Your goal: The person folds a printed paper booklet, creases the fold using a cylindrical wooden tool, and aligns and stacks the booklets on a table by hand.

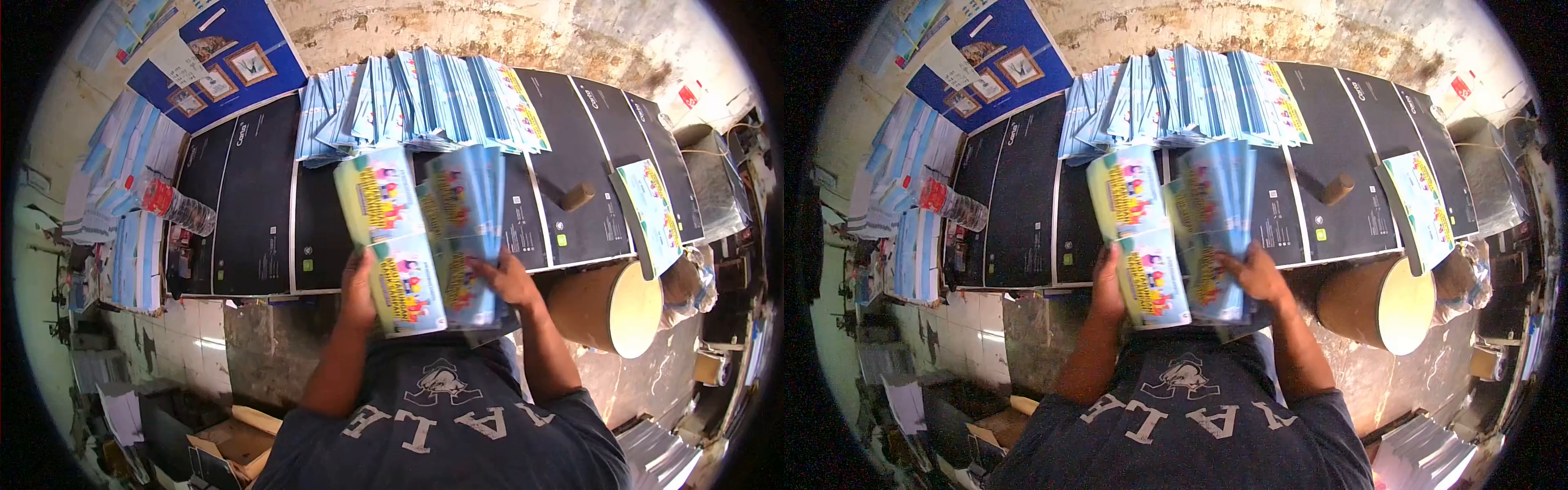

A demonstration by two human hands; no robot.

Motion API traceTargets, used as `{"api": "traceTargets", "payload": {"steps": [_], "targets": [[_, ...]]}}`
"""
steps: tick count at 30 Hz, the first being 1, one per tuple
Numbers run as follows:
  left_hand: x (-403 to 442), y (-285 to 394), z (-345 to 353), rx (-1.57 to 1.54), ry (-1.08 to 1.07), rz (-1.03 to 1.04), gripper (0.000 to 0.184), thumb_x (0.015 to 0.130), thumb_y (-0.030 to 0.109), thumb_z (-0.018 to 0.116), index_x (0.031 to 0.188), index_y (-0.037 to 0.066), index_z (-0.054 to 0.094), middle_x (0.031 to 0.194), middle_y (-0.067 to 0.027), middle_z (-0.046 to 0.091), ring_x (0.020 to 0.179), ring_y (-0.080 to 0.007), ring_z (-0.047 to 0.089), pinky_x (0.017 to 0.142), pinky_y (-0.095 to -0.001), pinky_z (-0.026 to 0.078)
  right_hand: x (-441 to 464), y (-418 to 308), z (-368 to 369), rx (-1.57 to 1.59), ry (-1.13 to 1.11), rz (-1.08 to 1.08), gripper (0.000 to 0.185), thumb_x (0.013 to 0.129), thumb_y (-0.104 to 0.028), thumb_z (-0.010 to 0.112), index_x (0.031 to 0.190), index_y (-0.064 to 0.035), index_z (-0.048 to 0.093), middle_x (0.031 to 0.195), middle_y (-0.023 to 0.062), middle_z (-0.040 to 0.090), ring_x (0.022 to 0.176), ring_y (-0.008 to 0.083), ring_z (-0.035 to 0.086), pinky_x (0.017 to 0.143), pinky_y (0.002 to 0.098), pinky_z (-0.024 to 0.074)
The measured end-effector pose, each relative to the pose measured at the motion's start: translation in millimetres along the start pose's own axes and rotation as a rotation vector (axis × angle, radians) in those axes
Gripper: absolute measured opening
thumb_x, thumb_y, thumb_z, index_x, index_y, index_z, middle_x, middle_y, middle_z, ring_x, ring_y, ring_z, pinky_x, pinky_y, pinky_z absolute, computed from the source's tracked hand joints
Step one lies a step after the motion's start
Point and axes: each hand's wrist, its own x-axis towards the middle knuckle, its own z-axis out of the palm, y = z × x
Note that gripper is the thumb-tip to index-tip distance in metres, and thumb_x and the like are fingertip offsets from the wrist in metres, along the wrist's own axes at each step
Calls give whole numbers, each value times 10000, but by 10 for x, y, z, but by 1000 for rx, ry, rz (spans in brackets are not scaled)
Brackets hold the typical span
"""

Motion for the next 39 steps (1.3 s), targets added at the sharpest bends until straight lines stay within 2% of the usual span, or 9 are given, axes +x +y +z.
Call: {"api": "traceTargets", "payload": {"steps": [4, 9, 10, 15, 22, 27, 33, 38, 39], "targets": [[25, -255, 250, 7, -5, -27, 402, 1004, 280, 622, 1317, 32, 568, 1187, -80, 673, 998, -179, 671, 913, -341, 532, 33, -151, 415, 14, -67, 56, 760, 897, -418, 757, 1358, 111, 464, 1213, 240, 660, 1116, 279, 640, 1008, 391, 480], [18, -23, -106, 44, 0, 19, 420, 1005, 296, 620, 1327, 34, 558, 1179, -89, 677, 1002, -184, 672, 883, -346, 547, -41, -80, -35, 128, 29, 184, 431, 933, -232, 707, 1253, 42, 614, 1122, 135, 719, 1027, 187, 663, 935, 348, 504], [-2, 42, -109, -19, 23, 13, 410, 1006, 294, 619, 1319, 35, 566, 1172, -90, 679, 997, -182, 672, 868, -343, 552, -38, 16, -95, 101, 48, 59, 399, 935, -230, 705, 1224, 35, 630, 1112, 126, 718, 1011, 187, 666, 930, 348, 506], [86, -285, 19, 137, 41, -47, 365, 994, 284, 639, 1260, 35, 616, 1113, -81, 690, 965, -163, 666, 836, -331, 550, 51, -59, 388, 16, 8, -9, 726, 923, -378, 735, 1359, 120, 438, 1176, 204, 681, 1087, 253, 650, 970, 367, 502], [31, 39, -94, -19, 31, -34, 365, 1037, 284, 550, 1282, 16, 583, 1139, -102, 686, 986, -200, 688, 871, -350, 563, 56, 64, -45, 261, 36, 171, 455, 954, -246, 685, 1244, 90, 587, 1135, 185, 709, 987, 231, 697, 941, 357, 526], [115, -291, 69, 99, 35, -25, 351, 1009, 284, 610, 1248, 28, 613, 1130, -80, 691, 967, -177, 681, 843, -339, 562, 119, -46, 400, 57, -49, 55, 956, 797, -512, 822, 1375, 131, 416, 1275, 289, 608, 1189, 335, 606, 1048, 389, 460], [76, -67, -200, -44, 3, -66, 369, 1028, 285, 573, 1268, 6, 593, 1130, -94, 690, 1020, -191, 681, 895, -348, 560, 12, -13, -34, 213, -7, 126, 421, 962, -222, 666, 1270, 56, 599, 1143, 165, 708, 1025, 213, 683, 909, 358, 532], [130, -72, 12, 60, 30, 57, 327, 1021, 241, 596, 1243, 2, 604, 1102, -94, 691, 967, -178, 684, 855, -315, 556, 150, 215, 200, 86, 23, -86, 389, 931, -175, 686, 1229, 60, 602, 1081, 173, 716, 1025, 240, 670, 936, 385, 518], [183, -156, -10, 170, 64, 55, 317, 1015, 237, 611, 1228, 2, 612, 1088, -85, 692, 949, -161, 678, 837, -305, 551, 139, 34, 261, -9, 1, -135, 529, 897, -213, 718, 1305, 65, 528, 1171, 258, 656, 1076, 327, 653, 959, 426, 507]]}}
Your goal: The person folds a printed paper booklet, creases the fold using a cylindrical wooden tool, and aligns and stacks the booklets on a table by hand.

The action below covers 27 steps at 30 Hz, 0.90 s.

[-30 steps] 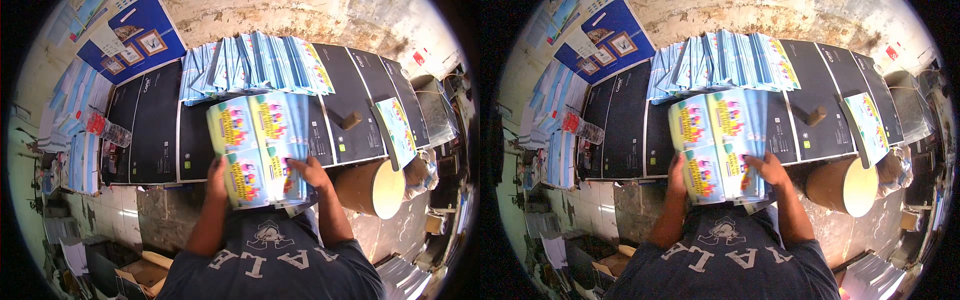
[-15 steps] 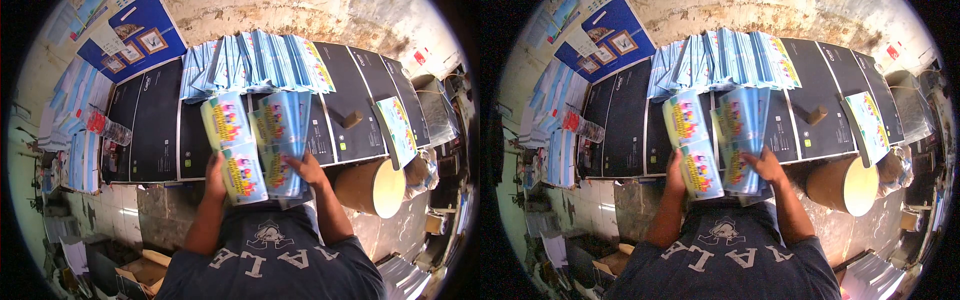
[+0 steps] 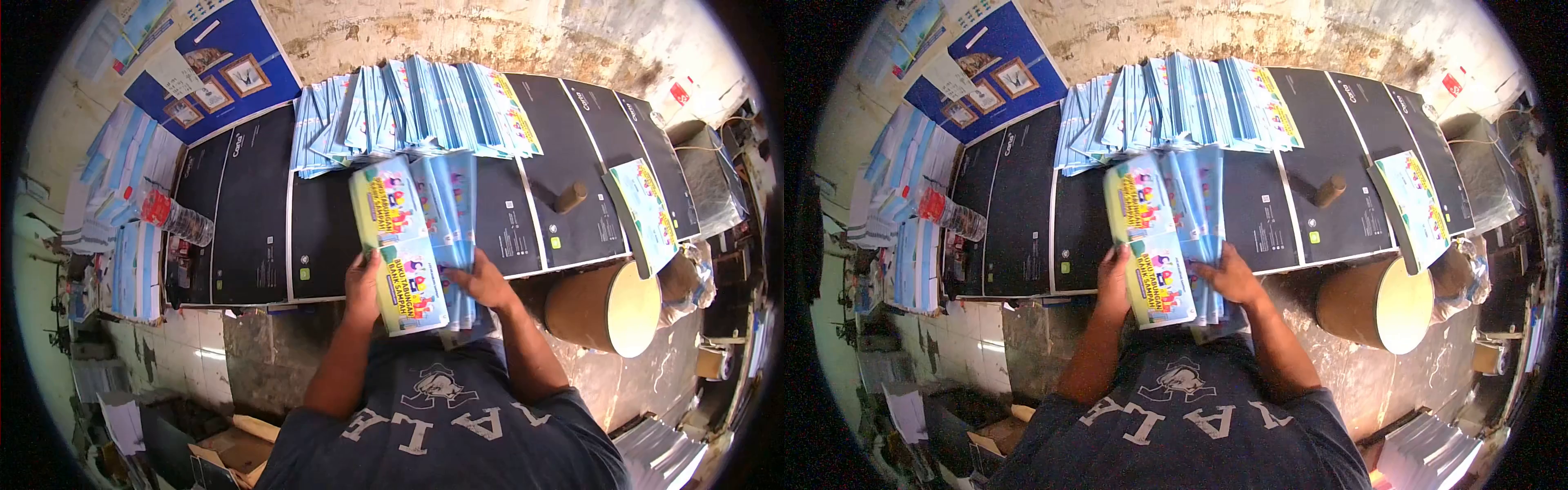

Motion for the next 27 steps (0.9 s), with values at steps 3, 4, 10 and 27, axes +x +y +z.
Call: {"api": "traceTargets", "payload": {"steps": [3, 4, 10, 27], "targets": [[104, -158, -76, 228, 59, 8, 290, 1007, 231, 634, 1184, 2, 631, 1045, -55, 693, 906, -114, 662, 796, -283, 539, 71, 42, 93, -371, 153, 142, 951, 808, -307, 789, 1499, 46, 239, 1517, 371, 246, 1325, 531, 422, 1078, 485, 414], [118, -175, -79, 181, 37, 9, 291, 1013, 237, 624, 1186, 3, 628, 1038, -52, 695, 903, -111, 663, 794, -279, 539, 79, 45, 128, -370, 154, 142, 951, 808, -307, 789, 1499, 46, 239, 1517, 371, 246, 1325, 531, 422, 1078, 485, 414], [89, -73, -64, -46, -25, -37, 252, 1009, 168, 586, 1198, 3, 613, 1083, -74, 699, 933, -138, 678, 832, -300, 546, 111, -231, 227, -1205, 420, -170, 966, 814, -417, 730, 1542, 7, 258, 1613, 297, 155, 1494, 466, 191, 1192, 620, 165], [102, 49, -2, -62, -13, -20, 303, 988, 181, 639, 1242, 19, 601, 1120, -74, 692, 978, -160, 677, 858, -326, 553, 492, 212, -41, -350, 66, -120, 526, 958, -409, 646, 1272, 12, 631, 1466, 192, 498, 1423, 379, 385, 1191, 590, 51]]}}
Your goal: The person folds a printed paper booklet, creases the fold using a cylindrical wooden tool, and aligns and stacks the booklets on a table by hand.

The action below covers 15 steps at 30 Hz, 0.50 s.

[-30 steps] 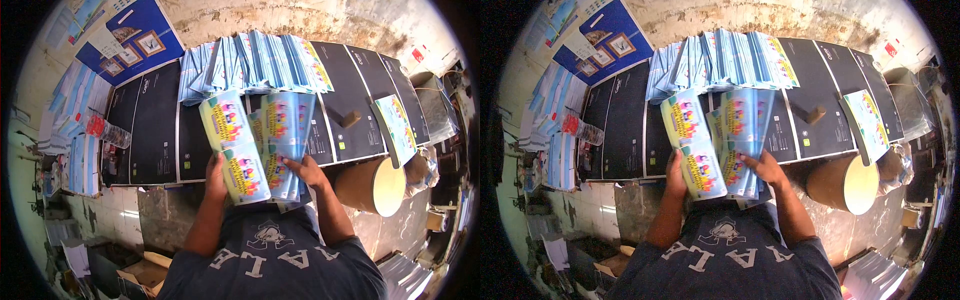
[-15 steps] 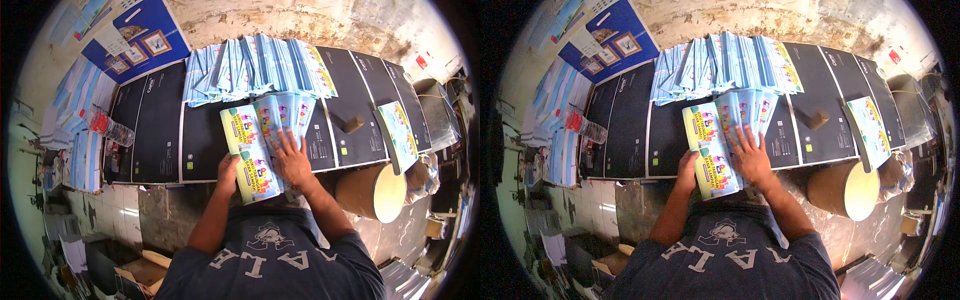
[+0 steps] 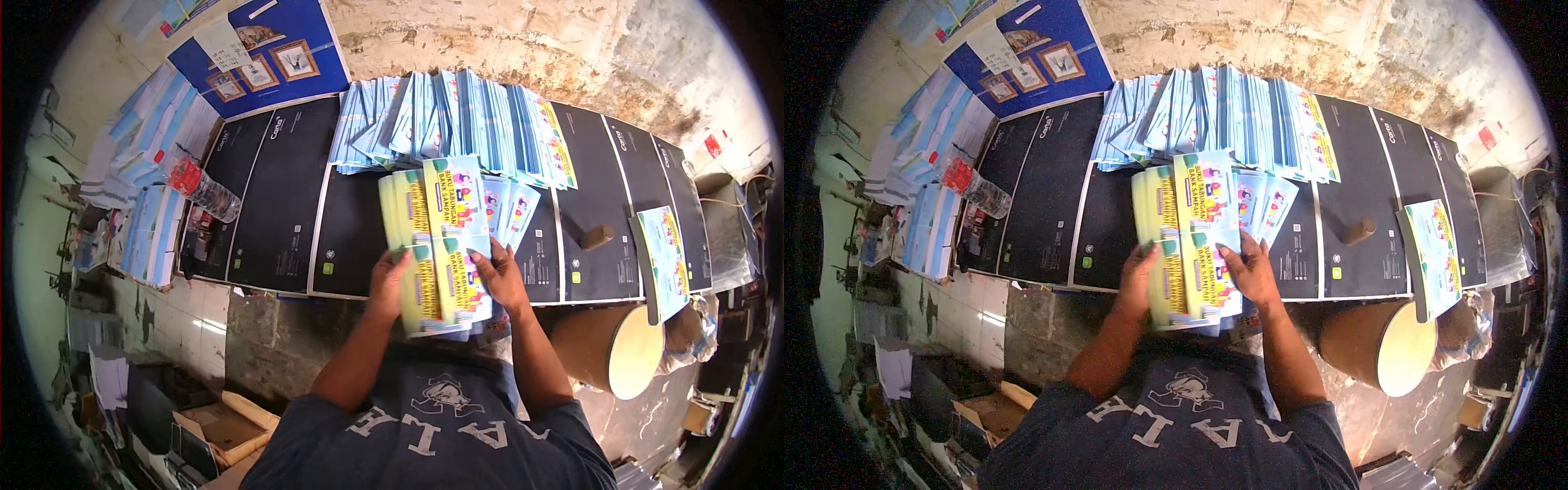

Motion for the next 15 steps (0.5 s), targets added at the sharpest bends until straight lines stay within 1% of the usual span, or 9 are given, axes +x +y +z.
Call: {"api": "traceTargets", "payload": {"steps": [2, 4, 6, 7, 8, 10, 11, 12, 15], "targets": [[-57, 269, -162, -127, -53, 12, 282, 1003, 174, 600, 1236, 15, 601, 1117, -86, 691, 984, -173, 680, 856, -348, 565, -12, 140, 64, 199, 106, 43, 515, 955, -308, 659, 1383, -57, 518, 1414, 189, 533, 1381, 362, 439, 1190, 589, 66], [-89, 431, -138, -159, -4, 27, 266, 1002, 138, 579, 1234, 9, 598, 1106, -92, 691, 965, -179, 684, 846, -361, 575, -47, 74, 65, 313, 180, 44, 578, 948, -223, 671, 1452, -95, 418, 1354, 182, 569, 1323, 349, 500, 1190, 584, 84], [-28, 324, -216, -127, -83, 28, 254, 990, 115, 590, 1222, 14, 606, 1095, -86, 689, 943, -174, 682, 840, -347, 570, -35, 67, 31, -107, 79, -117, 453, 939, -201, 673, 1327, -27, 516, 1315, 170, 583, 1289, 358, 512, 1188, 581, 95], [31, 155, -153, -21, 9, 64, 242, 970, 98, 624, 1198, 19, 618, 1078, -73, 690, 938, -164, 679, 836, -334, 564, -20, 78, 43, -92, 68, -114, 363, 952, -291, 650, 1177, -9, 612, 1308, 164, 586, 1284, 362, 511, 1189, 579, 73], [105, -15, -111, 112, 44, 83, 245, 946, 101, 670, 1176, 26, 628, 1068, -62, 691, 937, -152, 674, 838, -325, 555, -2, 89, 41, -98, 66, -118, 363, 952, -291, 650, 1177, -9, 612, 1308, 164, 586, 1284, 362, 511, 1189, 579, 73], [90, -180, 147, 94, -25, 90, 316, 956, 168, 671, 1223, 15, 600, 1090, -92, 691, 946, -183, 680, 849, -348, 563, 22, -71, -23, -43, 30, 44, 415, 964, -418, 601, 1112, -39, 679, 1305, 162, 596, 1330, 358, 483, 1184, 588, 45], [93, -241, 207, 27, -38, 39, 267, 951, 127, 681, 1191, 24, 627, 1097, -72, 692, 951, -148, 672, 854, -320, 550, 11, -179, -51, -128, -13, 53, 531, 964, -531, 553, 1150, -53, 691, 1281, 159, 610, 1320, 352, 492, 1181, 587, 25], [84, -252, 218, 21, -48, 38, 267, 951, 127, 681, 1191, 24, 627, 1097, -72, 692, 951, -148, 672, 854, -320, 550, 25, -217, -40, -85, 10, 40, 543, 964, -527, 572, 1208, -53, 675, 1274, 148, 617, 1321, 333, 494, 1178, 589, 20], [66, -140, 126, -130, -55, -16, 299, 975, 139, 652, 1242, 11, 609, 1124, -72, 694, 996, -158, 670, 894, -330, 541, 29, -295, -73, 10, -8, 45, 500, 982, -489, 569, 1212, -56, 666, 1221, 127, 642, 1269, 307, 535, 1176, 584, 22]]}}
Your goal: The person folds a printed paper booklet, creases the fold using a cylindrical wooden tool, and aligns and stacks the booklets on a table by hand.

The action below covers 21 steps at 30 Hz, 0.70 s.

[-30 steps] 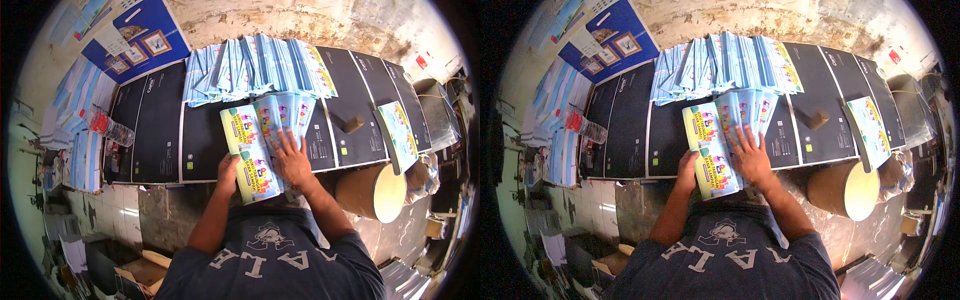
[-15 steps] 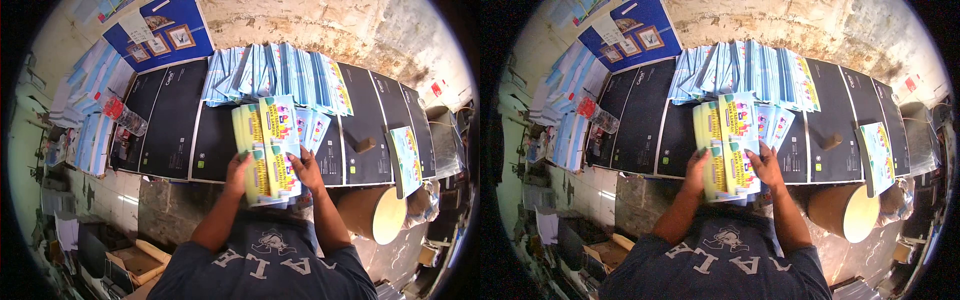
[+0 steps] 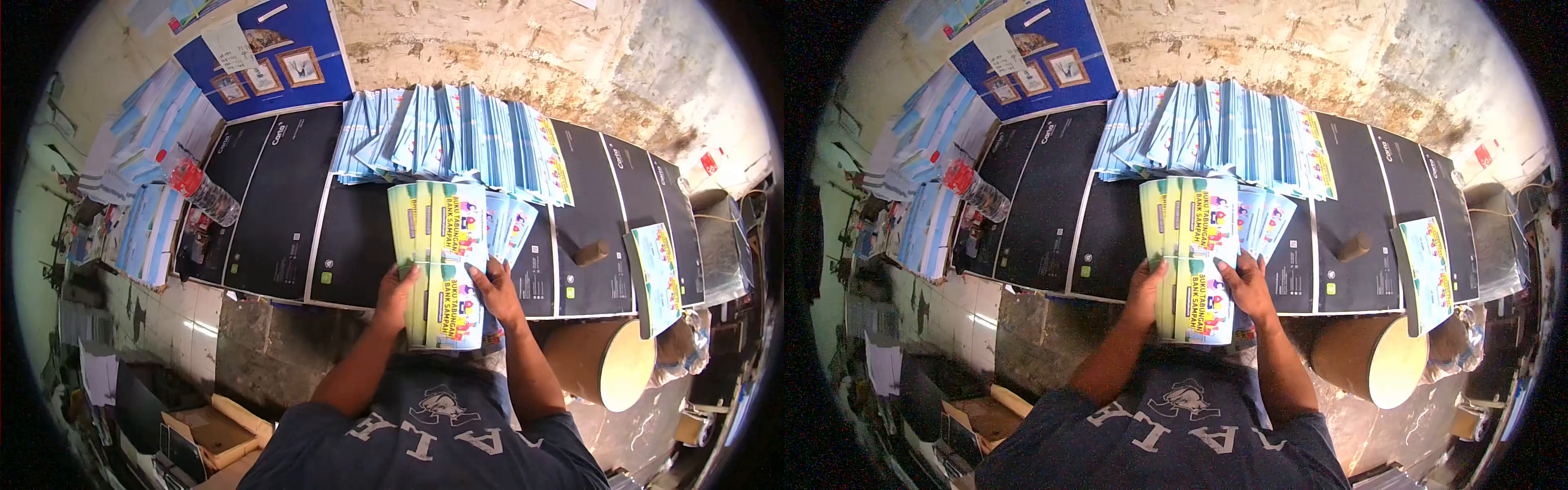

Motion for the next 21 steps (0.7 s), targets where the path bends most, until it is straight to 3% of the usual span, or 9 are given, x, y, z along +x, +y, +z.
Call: {"api": "traceTargets", "payload": {"steps": [5, 7, 10, 13, 14, 15, 17, 18, 21], "targets": [[14, 227, -141, 271, 54, 179, 440, 973, 114, 633, 1384, 32, 502, 1238, -90, 637, 1078, -175, 638, 942, -338, 521, 44, 308, 68, -103, 24, -5, 383, 1008, -368, 576, 1191, -38, 645, 1085, 124, 680, 1147, 265, 595, 1179, 556, 44], [58, 320, -241, 297, 56, 206, 468, 972, 100, 625, 1409, 35, 471, 1253, -96, 626, 1088, -176, 633, 942, -337, 521, 60, 221, 56, 16, 5, 16, 352, 997, -311, 596, 1208, -32, 624, 1099, 142, 681, 1198, 279, 579, 1182, 562, 57], [-75, 696, -368, 45, -36, 155, 465, 956, 38, 595, 1403, 24, 466, 1202, -104, 636, 1060, -192, 639, 919, -359, 539, -57, 156, 137, 16, 235, -82, 533, 958, -186, 603, 1448, -50, 446, 1321, 176, 590, 1293, 354, 523, 1184, 594, 61], [-76, 670, -350, 222, -10, 256, 426, 945, 17, 604, 1358, 34, 500, 1179, -96, 645, 1026, -192, 650, 905, -361, 548, -19, 212, 175, -81, 85, -91, 622, 952, -165, 604, 1518, -74, 361, 1377, 178, 542, 1324, 342, 487, 1186, 594, 38], [-70, 541, -288, 189, 93, 192, 412, 926, -8, 629, 1319, 46, 518, 1153, -77, 654, 996, -180, 654, 898, -345, 547, -13, 153, 112, -108, -5, -51, 516, 968, -238, 608, 1441, -64, 495, 1332, 173, 563, 1345, 317, 458, 1186, 586, 7], [-55, 418, -176, 187, 71, 217, 387, 917, -9, 660, 1280, 61, 546, 1131, -56, 666, 980, -160, 654, 892, -326, 541, 10, 157, 110, -110, -6, -56, 516, 968, -238, 608, 1441, -64, 495, 1332, 173, 563, 1345, 317, 458, 1186, 586, 7], [55, 150, -74, 246, -24, 286, 359, 922, 16, 680, 1261, 63, 570, 1116, -41, 672, 988, -136, 648, 888, -320, 535, 25, 234, 74, -62, -44, 38, 399, 986, -360, 603, 1217, -42, 671, 1210, 151, 582, 1272, 303, 487, 1186, 555, 1], [86, 66, 4, 253, -23, 287, 325, 944, 53, 681, 1254, 60, 584, 1107, -30, 678, 998, -122, 644, 885, -316, 531, 26, 271, 88, -110, -14, 30, 471, 984, -481, 588, 991, -31, 728, 1088, 128, 570, 1174, 290, 515, 1181, 534, 13], [196, 1, -27, 236, 3, 209, 332, 968, 74, 661, 1287, 52, 573, 1136, -32, 673, 1004, -125, 642, 896, -307, 527, 73, 364, 75, -85, -23, 62, 496, 977, -515, 589, 964, -34, 706, 1016, 115, 550, 1115, 274, 521, 1177, 522, 30]]}}
